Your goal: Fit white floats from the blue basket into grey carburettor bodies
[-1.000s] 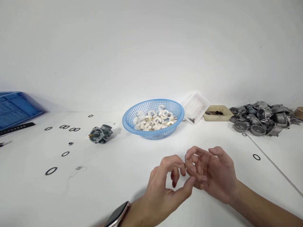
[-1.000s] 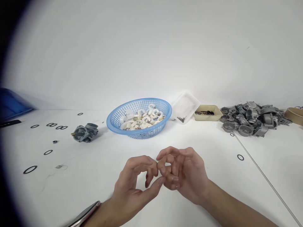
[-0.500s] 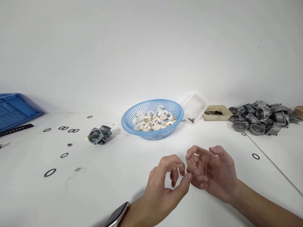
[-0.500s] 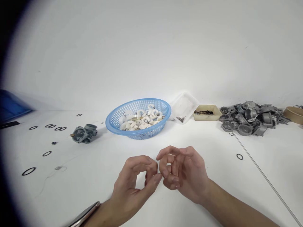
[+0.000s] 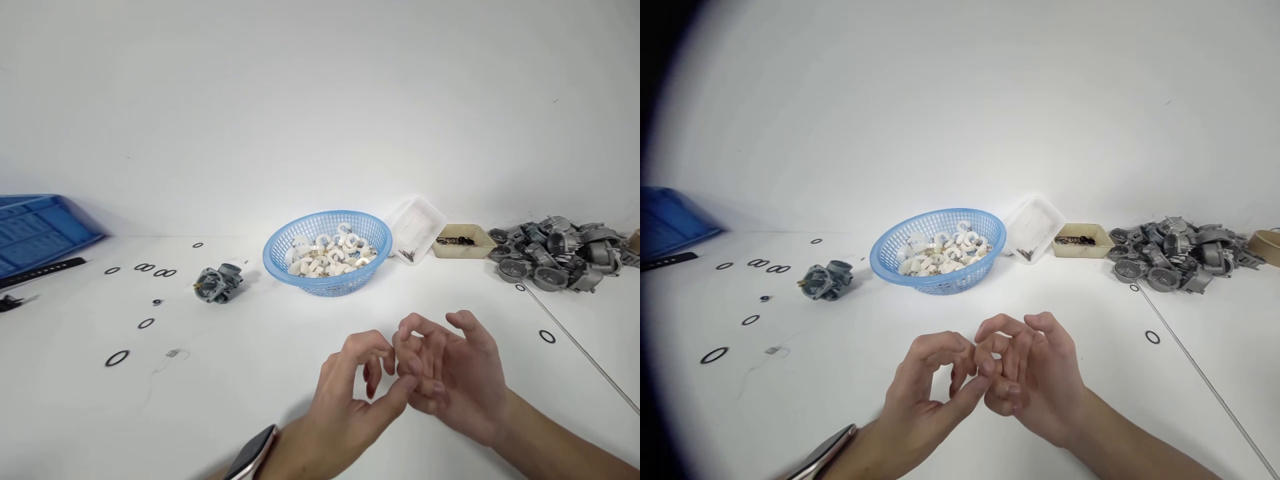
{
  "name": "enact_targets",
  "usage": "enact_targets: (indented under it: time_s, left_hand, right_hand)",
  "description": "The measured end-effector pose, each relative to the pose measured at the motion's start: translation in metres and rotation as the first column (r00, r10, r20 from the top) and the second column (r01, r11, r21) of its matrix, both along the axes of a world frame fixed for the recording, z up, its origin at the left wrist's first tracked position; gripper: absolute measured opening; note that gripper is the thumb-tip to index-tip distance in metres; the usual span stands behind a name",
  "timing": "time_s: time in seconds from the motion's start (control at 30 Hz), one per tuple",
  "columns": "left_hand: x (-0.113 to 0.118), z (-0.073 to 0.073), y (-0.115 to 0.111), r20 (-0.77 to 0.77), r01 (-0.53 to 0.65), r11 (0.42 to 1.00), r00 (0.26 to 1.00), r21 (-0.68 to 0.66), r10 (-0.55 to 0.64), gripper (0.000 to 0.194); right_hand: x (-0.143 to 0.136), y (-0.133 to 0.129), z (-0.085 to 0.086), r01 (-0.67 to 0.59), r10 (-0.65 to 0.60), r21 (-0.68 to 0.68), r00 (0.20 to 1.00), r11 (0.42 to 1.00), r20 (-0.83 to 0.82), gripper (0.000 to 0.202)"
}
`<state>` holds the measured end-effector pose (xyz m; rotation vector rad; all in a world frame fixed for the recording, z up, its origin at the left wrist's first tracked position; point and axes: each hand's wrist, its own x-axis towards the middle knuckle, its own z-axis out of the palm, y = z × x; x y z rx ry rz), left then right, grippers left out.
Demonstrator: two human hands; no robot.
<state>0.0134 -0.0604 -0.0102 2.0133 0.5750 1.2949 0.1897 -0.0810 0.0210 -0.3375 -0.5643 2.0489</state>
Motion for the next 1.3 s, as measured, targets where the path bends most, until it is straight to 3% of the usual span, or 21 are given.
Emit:
enact_targets:
  time_s: [0.77, 1.3]
  left_hand:
    - [0.0004, 0.0032, 0.0003, 0.008, -0.003, 0.999, 1.0, 0.034, 0.002, 0.038]
    - [0.0006, 0.0063, 0.0011, -0.022, -0.057, 0.997, 0.998, 0.056, 0.058, 0.032]
  right_hand:
    - [-0.0027, -0.0024, 0.0009, 0.0, -0.002, 0.019, 0.998, 1.0, 0.068, 0.039]
    - [-0.0036, -0.0019, 0.001, 0.009, -0.009, 0.001, 0.996, 1.0, 0.085, 0.037]
